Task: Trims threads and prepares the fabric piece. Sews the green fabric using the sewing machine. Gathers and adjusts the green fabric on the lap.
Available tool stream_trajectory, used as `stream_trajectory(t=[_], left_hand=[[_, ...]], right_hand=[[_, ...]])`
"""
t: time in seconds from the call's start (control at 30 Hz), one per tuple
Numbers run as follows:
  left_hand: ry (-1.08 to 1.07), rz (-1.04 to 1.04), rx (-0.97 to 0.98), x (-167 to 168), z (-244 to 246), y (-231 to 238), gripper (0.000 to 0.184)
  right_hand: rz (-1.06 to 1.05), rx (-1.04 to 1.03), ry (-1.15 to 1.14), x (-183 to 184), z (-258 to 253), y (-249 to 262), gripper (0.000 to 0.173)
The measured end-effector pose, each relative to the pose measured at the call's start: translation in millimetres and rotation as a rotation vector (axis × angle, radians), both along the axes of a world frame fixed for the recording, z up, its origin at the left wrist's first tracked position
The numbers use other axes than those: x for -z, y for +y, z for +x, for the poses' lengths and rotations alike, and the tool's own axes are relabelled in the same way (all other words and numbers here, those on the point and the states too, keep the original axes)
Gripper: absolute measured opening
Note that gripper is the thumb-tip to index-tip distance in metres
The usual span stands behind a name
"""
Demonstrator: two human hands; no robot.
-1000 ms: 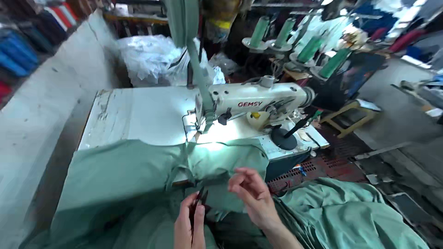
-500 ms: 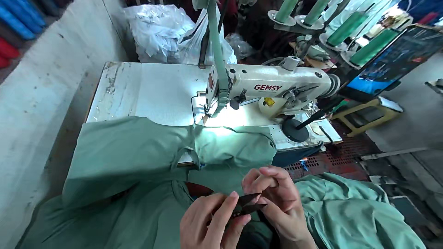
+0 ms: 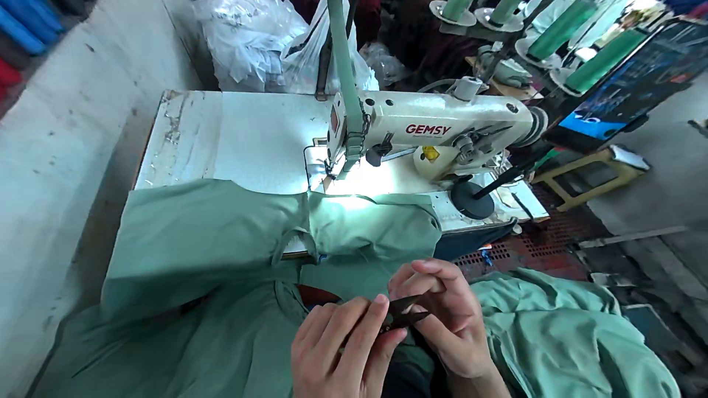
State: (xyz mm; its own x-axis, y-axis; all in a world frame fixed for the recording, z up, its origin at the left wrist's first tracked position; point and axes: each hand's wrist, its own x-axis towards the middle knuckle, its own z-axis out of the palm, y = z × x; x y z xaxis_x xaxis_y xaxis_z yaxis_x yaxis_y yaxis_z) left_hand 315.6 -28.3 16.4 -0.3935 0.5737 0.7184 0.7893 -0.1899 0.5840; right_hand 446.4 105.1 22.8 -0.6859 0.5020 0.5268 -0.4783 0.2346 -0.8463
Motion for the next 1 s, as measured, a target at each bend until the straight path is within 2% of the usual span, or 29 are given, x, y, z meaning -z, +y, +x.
stream_trajectory(t=[0.6, 1.0], left_hand=[[0.047, -0.045, -0.030, -0.5, -2.2, 1.7, 0.028], [0.051, -0.079, -0.045, 1.5, -1.4, 3.7, 0.027]], right_hand=[[0.046, 0.063, -0.055, 3.2, 2.2, 2.5, 0.046], [0.005, 0.031, -0.063, 6.5, 2.5, 5.6, 0.048]])
